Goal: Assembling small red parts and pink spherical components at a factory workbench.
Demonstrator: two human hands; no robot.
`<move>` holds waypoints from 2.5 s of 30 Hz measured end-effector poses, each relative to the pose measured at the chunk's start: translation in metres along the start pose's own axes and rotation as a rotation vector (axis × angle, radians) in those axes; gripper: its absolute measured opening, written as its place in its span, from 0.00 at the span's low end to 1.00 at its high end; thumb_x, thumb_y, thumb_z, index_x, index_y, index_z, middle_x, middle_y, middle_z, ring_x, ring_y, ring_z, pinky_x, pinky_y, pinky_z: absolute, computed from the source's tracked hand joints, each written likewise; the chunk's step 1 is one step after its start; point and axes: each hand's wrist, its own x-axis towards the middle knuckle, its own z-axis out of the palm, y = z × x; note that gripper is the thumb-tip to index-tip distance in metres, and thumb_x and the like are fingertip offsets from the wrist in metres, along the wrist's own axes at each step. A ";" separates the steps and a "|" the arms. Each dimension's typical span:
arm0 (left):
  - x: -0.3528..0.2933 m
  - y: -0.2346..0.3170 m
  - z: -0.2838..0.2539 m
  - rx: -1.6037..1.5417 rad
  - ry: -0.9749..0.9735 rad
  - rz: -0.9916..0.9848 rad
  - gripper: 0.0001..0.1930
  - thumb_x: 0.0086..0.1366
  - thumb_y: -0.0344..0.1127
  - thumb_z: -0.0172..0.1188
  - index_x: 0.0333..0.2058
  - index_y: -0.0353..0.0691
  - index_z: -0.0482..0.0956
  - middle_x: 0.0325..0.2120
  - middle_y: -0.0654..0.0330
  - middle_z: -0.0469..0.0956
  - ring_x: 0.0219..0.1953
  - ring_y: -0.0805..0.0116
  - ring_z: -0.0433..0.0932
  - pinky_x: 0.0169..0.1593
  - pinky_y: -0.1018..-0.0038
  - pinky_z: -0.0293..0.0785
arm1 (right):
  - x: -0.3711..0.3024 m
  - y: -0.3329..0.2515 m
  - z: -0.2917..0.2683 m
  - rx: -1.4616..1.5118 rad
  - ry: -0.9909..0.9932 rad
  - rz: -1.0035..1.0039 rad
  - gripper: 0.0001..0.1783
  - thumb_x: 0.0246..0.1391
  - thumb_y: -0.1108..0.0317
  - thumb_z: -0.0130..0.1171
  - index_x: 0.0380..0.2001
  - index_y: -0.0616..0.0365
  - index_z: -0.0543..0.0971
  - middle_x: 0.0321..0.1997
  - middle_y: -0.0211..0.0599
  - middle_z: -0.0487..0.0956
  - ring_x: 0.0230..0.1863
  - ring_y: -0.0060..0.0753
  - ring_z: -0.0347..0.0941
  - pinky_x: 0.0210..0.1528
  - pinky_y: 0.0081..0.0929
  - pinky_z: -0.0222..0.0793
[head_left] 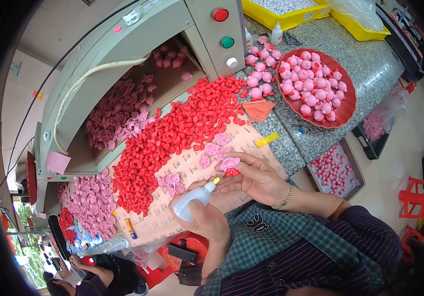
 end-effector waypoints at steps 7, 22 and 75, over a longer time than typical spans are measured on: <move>-0.001 0.001 -0.003 -0.002 0.005 -0.004 0.21 0.69 0.47 0.56 0.45 0.33 0.68 0.39 0.49 0.77 0.40 0.58 0.80 0.43 0.63 0.81 | 0.000 0.008 -0.002 -0.005 -0.014 0.009 0.25 0.69 0.63 0.44 0.66 0.60 0.59 0.59 0.49 0.72 0.56 0.50 0.75 0.60 0.47 0.72; -0.003 0.006 0.002 -0.037 0.039 -0.045 0.17 0.65 0.39 0.61 0.41 0.35 0.65 0.34 0.46 0.77 0.39 0.55 0.78 0.50 0.57 0.74 | 0.000 0.019 -0.011 0.073 0.011 0.079 0.24 0.66 0.68 0.49 0.64 0.59 0.65 0.56 0.43 0.75 0.56 0.39 0.74 0.63 0.47 0.68; -0.007 -0.003 -0.003 0.009 0.010 -0.111 0.19 0.68 0.44 0.59 0.46 0.33 0.68 0.39 0.47 0.78 0.42 0.59 0.78 0.49 0.65 0.74 | 0.004 0.020 -0.010 0.120 0.083 0.060 0.25 0.65 0.68 0.52 0.63 0.59 0.65 0.57 0.42 0.75 0.61 0.39 0.70 0.64 0.42 0.67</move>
